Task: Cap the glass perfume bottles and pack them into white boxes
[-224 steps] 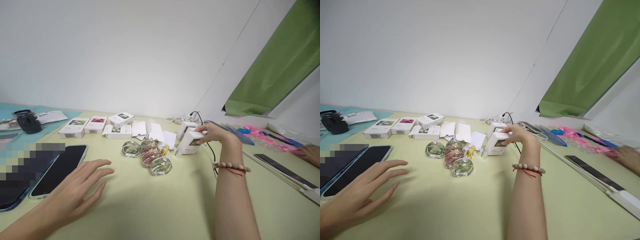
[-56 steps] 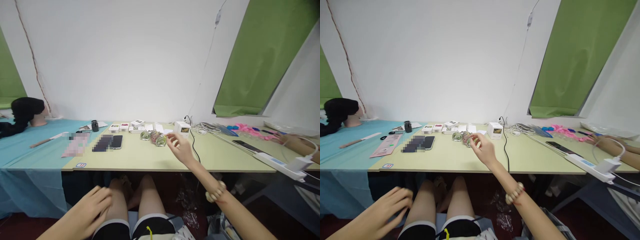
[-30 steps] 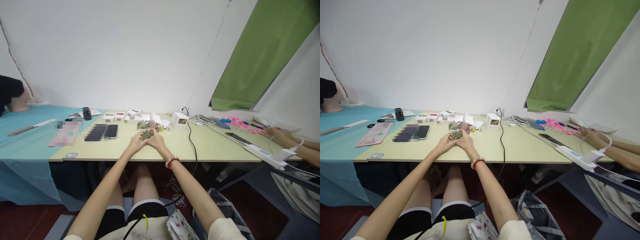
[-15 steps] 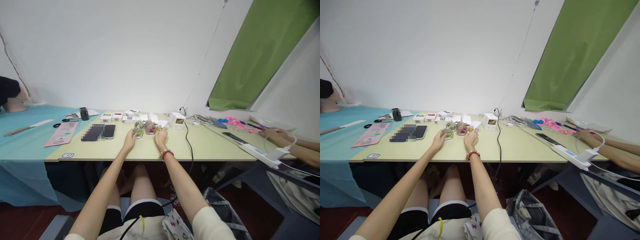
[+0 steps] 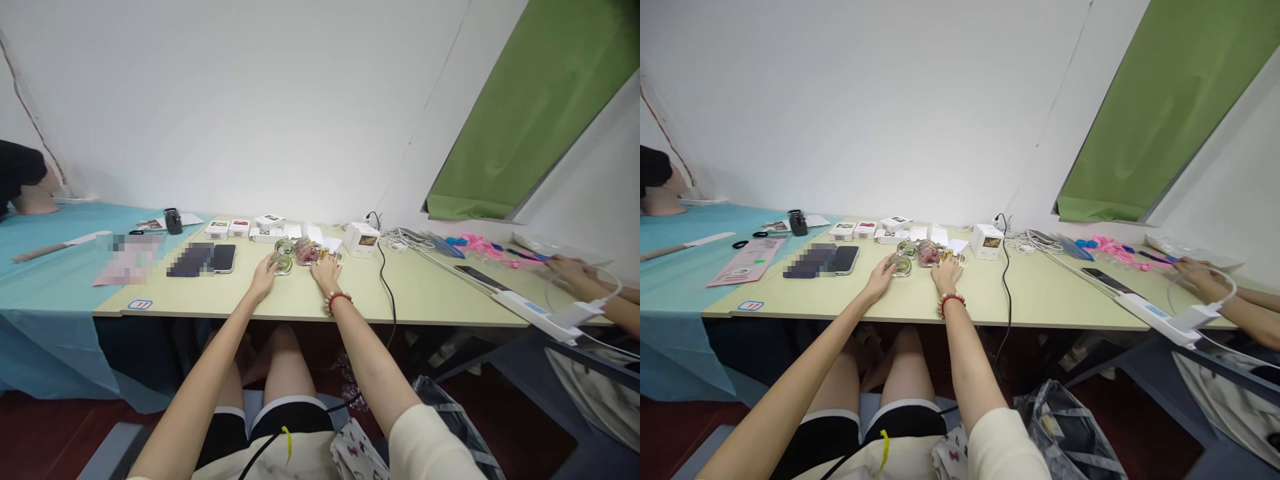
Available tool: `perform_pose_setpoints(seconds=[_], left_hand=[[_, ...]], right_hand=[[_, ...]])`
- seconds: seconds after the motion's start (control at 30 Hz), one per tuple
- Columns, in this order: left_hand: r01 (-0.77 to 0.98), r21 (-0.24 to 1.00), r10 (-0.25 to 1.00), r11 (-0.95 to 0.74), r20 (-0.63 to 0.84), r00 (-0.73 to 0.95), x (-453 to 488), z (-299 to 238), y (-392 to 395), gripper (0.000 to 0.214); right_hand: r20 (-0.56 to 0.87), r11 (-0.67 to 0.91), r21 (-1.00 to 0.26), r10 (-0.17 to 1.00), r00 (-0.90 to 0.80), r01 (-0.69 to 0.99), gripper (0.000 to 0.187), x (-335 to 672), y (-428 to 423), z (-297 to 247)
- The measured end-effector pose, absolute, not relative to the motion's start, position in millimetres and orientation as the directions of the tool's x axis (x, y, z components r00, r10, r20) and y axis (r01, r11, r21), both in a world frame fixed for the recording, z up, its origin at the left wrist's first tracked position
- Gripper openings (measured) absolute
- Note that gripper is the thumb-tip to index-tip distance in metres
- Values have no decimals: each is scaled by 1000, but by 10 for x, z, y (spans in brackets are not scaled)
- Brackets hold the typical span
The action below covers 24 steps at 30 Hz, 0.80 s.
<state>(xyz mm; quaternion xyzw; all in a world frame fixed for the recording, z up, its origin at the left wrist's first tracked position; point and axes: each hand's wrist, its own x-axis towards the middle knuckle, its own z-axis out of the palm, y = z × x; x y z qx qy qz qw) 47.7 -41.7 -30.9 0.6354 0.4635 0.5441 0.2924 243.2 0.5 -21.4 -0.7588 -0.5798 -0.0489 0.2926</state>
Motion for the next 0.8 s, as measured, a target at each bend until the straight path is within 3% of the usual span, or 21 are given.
perform_pose_setpoints(seconds=[0.17, 0.5, 0.8], left_hand=[[292, 875, 913, -385, 408, -18, 475, -311, -419, 41], [233, 880, 903, -413, 429, -21, 474, -347, -373, 39], [204, 893, 909, -402, 415, -26, 480, -332, -387, 37]], right_hand=[[416, -147, -352, 860, 295, 924, 35, 2437, -65, -208], [408, -109, -368, 873, 266, 923, 27, 2497, -67, -217], [450, -92, -372, 852, 267, 924, 33, 2522, 23, -261]])
